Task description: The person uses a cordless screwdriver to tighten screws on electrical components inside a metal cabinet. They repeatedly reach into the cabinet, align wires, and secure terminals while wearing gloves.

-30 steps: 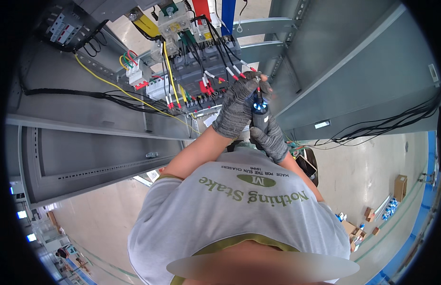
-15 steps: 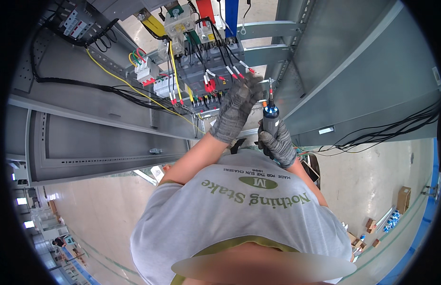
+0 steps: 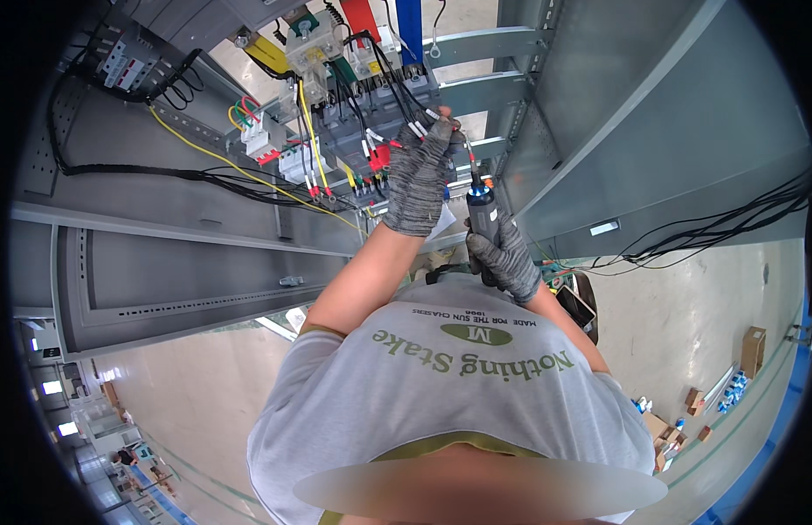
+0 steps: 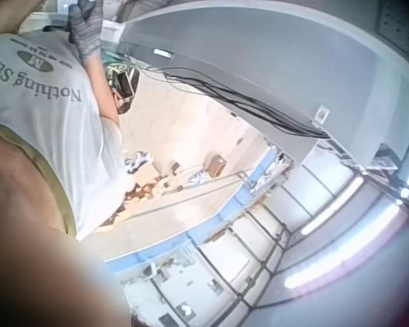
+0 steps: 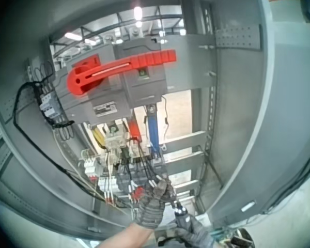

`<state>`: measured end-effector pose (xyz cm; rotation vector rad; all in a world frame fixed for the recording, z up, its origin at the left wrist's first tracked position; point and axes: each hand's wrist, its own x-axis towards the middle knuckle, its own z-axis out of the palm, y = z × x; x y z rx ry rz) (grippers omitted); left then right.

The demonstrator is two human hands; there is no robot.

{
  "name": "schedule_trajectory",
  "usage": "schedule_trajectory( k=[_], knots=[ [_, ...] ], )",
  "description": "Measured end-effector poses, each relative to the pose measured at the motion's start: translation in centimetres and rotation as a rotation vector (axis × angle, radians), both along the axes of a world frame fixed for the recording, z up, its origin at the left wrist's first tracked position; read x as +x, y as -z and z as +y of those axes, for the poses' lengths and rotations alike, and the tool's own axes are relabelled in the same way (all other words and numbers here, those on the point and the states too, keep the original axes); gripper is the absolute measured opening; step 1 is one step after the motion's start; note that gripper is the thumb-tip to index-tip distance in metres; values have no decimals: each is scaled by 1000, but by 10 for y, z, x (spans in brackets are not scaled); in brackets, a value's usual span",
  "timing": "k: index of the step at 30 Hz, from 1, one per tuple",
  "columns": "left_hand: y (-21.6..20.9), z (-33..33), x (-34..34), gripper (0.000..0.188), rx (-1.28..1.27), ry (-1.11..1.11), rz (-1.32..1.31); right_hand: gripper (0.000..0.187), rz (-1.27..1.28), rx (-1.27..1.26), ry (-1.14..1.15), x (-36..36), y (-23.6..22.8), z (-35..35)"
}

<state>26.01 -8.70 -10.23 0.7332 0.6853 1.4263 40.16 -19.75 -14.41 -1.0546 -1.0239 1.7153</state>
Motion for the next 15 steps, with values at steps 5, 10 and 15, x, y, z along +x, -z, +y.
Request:
schedule_trajectory(
  k=[5,10,15],
  knots=[
    [-3,1,0,20,20,-9,112,43,17,-1,12,-4,1,4],
    [0,2,-2,18,69,1,112,38,19,1,-14,-9,2,8],
    [-1,2,-5,14,87,-102,234,35,87,-67,-16,-14,-2,6]
  ],
)
